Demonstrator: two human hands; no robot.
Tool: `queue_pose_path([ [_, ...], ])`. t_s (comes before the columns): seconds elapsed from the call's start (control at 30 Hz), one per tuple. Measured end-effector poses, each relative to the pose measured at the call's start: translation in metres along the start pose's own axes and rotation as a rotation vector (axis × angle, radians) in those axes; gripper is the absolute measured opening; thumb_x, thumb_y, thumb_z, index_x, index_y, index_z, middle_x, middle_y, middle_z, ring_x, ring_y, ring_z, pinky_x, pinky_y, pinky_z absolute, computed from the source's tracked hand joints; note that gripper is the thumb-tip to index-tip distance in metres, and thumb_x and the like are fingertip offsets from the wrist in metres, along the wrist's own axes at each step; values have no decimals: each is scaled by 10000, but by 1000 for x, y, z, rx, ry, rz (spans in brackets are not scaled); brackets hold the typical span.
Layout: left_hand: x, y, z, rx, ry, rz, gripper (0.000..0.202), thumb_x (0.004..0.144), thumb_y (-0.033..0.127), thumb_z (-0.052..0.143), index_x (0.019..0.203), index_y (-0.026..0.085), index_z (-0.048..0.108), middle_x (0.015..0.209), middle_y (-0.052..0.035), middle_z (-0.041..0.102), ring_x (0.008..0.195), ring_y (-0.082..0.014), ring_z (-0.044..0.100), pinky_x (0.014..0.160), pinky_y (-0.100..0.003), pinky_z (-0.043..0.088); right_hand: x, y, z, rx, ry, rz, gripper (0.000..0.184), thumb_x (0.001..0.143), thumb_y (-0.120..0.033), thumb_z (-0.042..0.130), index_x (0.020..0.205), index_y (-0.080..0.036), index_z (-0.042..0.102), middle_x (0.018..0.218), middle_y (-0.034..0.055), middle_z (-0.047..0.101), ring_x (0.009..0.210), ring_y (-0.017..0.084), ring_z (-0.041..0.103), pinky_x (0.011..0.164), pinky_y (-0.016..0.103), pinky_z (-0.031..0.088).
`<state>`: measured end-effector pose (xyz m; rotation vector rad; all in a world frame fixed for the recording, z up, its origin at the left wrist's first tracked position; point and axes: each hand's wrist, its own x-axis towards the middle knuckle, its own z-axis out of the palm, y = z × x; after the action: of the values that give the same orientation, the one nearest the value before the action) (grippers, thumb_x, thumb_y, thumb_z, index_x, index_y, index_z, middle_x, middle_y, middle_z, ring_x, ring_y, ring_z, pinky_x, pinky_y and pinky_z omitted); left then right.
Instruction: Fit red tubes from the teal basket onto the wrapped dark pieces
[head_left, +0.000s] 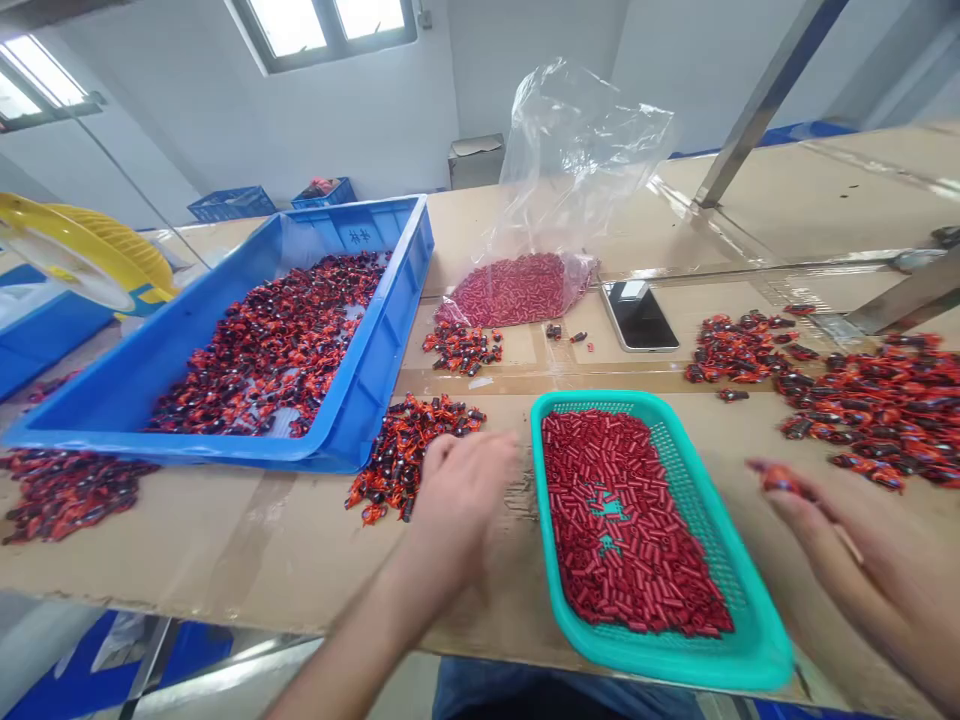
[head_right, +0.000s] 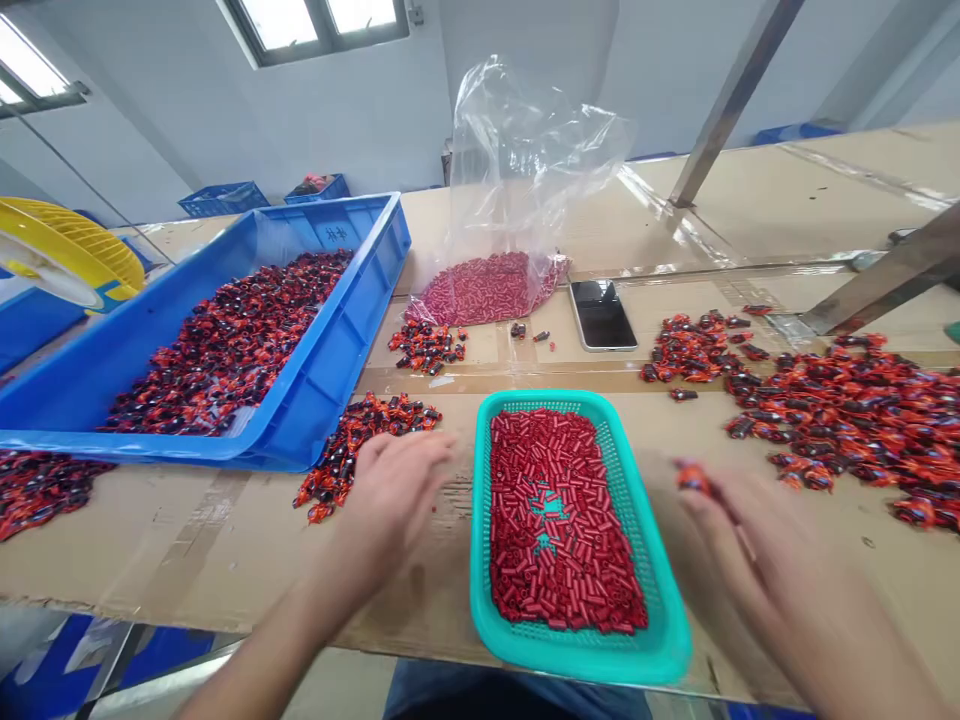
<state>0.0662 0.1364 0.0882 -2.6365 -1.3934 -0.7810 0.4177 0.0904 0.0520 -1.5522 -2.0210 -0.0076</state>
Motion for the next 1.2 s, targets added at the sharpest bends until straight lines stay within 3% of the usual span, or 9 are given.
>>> queue_pose_path([
  [0.13, 7, -36, 28, 236, -90, 24, 261, 942, 127, 634, 1192, 200, 623, 1152, -13, 792, 1122, -180, 683, 949, -362, 354, 11, 85, -7, -474, 83, -12, 474, 1065, -549, 257, 865, -237, 553, 712, 119, 511, 630, 305, 480, 585, 420, 349],
  [0.23, 13, -39, 38, 228, -108, 60, 163, 944, 114, 615, 1061, 220, 654, 1037, 10, 791, 1024, -183, 693, 916, -374, 351, 17, 102, -8, -502, 145, -7, 503, 1057, -588, 302, 946, -210, 615, 722, 110, 474, 631, 272, 433, 595, 383, 299],
  [0.4, 13, -33, 30, 208, -30, 94, 118, 961, 101, 573, 972, 212, 611, 938, 30, 765, 887, -173, 685, 912, -382, 363, 32, 22, -8, -262, 104, -196, 201, 1103, -283, 391, 1188, -220, 561, 1038, 111, 671, 947, 261, 611, 845, 417, 488],
  [0.53, 3, -22, 12, -216, 168, -79, 83, 944, 271, 681, 1010, 235, 644, 951, 49, 769, 888, -86, 719, 848, -232, 516, 30, -49, 17, 6, -119, -416, 185, 1096, -214, 456, 1121, -186, 637, 1011, 51, 668, 952, 195, 581, 809, 334, 462],
  [0.67, -9, 6, -6, -861, 233, -405, 193, 817, 335, 840, 945, 263, 715, 946, 51, 804, 907, -82, 777, 832, -114, 620, 24, -61, 47, -89, -102, -444, 291, 1038, -89, 459, 848, -148, 671, 806, 64, 617, 786, 241, 521, 699, 381, 359],
  [0.77, -16, 30, -12, -1091, 240, -508, 208, 794, 270, 862, 853, 260, 663, 879, 67, 822, 799, -102, 793, 736, -128, 654, 28, -59, 46, -89, -126, -450, 308, 1038, -87, 448, 817, -152, 653, 790, 62, 598, 765, 240, 518, 694, 381, 366],
  [0.87, -20, 46, -12, -1016, 299, -432, 283, 838, 240, 817, 803, 249, 536, 898, 84, 824, 843, -90, 788, 770, -146, 650, 37, -69, 25, 47, -124, -421, 203, 1074, -202, 486, 953, -173, 647, 900, 50, 641, 850, 210, 562, 745, 351, 435],
  [1.03, -21, 53, -19, -581, 308, -77, 345, 925, 238, 713, 735, 220, 426, 954, 61, 827, 793, -42, 763, 901, -227, 554, 42, -105, -12, 603, -197, -249, 30, 1034, -213, 603, 1005, -211, 595, 898, 14, 626, 857, 110, 605, 739, 195, 517],
  [1.2, -25, 55, -23, -387, 279, 152, 332, 964, 79, 606, 670, 183, 494, 1015, -14, 827, 1004, -51, 755, 937, -225, 522, 38, -126, -18, 637, -188, -321, 85, 993, -181, 650, 978, -190, 568, 871, 27, 653, 833, 135, 598, 779, 246, 537],
])
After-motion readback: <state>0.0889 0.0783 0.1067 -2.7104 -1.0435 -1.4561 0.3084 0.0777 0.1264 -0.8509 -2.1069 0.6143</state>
